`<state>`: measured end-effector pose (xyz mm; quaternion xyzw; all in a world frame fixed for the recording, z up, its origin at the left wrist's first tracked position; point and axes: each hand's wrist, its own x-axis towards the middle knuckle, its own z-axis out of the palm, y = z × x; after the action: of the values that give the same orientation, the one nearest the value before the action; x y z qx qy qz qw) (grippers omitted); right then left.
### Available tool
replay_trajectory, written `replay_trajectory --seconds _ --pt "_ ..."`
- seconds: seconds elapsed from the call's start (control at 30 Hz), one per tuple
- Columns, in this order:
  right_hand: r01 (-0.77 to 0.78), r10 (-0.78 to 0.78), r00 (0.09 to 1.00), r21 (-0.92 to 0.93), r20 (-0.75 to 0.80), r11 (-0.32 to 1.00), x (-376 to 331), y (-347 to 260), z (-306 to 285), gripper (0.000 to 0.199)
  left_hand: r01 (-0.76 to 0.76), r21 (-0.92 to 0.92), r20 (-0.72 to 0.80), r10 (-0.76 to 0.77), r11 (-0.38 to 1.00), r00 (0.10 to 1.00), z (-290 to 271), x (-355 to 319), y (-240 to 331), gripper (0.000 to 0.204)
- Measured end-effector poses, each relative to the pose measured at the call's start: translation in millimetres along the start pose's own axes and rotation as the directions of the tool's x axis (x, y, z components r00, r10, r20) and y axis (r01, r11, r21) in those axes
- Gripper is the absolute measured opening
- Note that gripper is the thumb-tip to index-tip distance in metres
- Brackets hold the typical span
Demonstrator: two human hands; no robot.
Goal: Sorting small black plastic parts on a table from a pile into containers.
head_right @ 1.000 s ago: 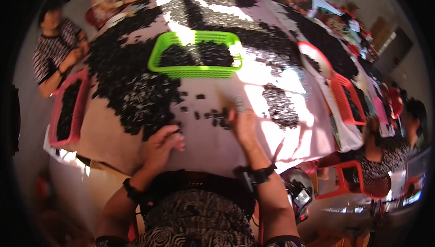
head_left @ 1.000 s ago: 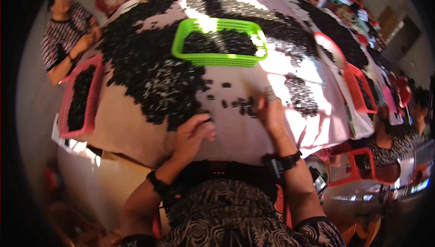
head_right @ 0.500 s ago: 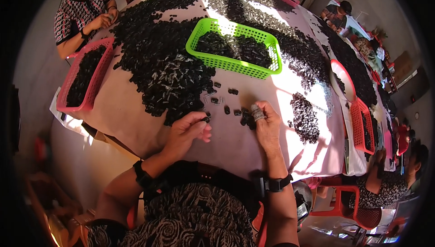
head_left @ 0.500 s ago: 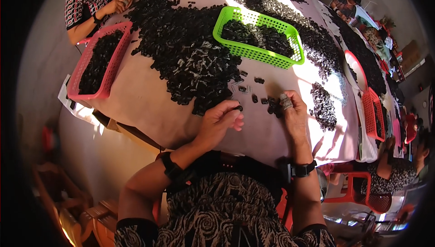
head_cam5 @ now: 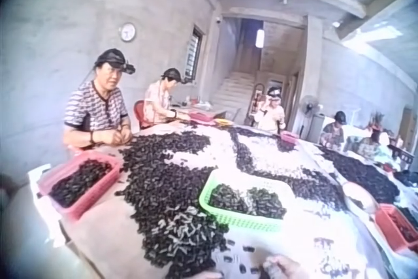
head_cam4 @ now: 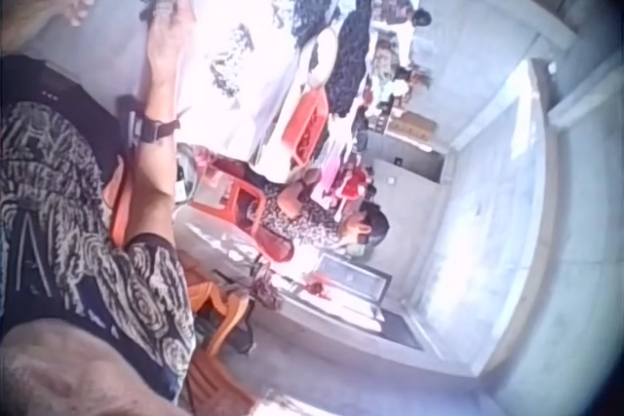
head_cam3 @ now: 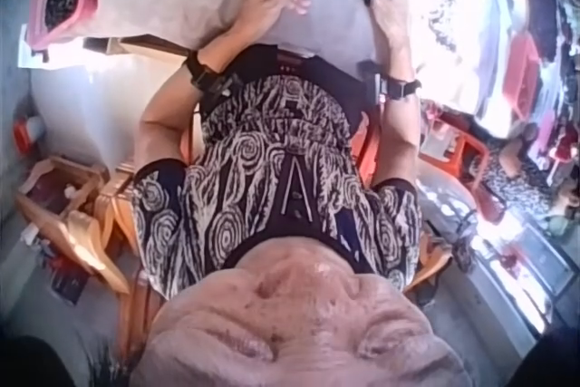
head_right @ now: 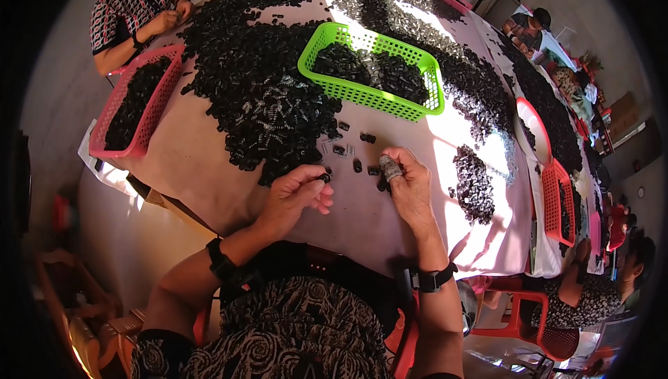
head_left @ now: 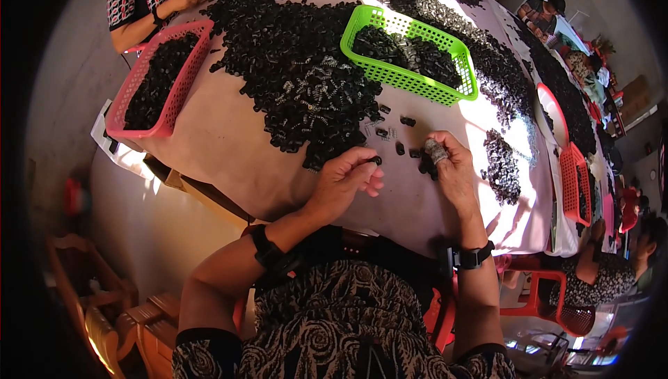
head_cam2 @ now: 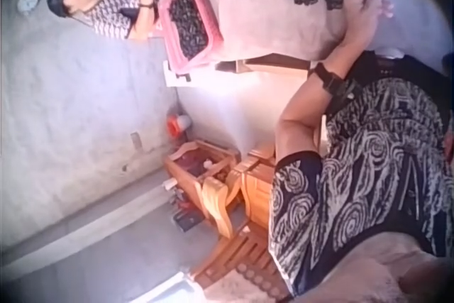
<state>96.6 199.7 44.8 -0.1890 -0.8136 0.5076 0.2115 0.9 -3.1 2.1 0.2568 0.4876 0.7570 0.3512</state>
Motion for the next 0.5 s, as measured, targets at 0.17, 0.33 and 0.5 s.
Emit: replay_trajectory --seconds 0.17,0.33,0.5 --pt "-0.023 0.023 1.0 0.018 -0.011 1.0 0.4 0.1 -0.3 0.008 -0.026 -0.015 -0.027 0.025 1.0 0.999 1.5 -0.6 0.8 0.021" --pt "-0.038 0.037 0.999 0.027 0.018 0.999 2.0 -2.5 -4.1 0.006 -0.012 0.005 -0.007 0.012 1.0 1.0 0.8 -0.8 2.3 0.021" --pt "0.023 -0.024 0.999 0.015 0.032 1.0 5.5 0.2 -4.3 0.008 -0.017 -0.002 -0.002 0.017 1.0 1.0 0.1 -0.5 1.7 0.021"
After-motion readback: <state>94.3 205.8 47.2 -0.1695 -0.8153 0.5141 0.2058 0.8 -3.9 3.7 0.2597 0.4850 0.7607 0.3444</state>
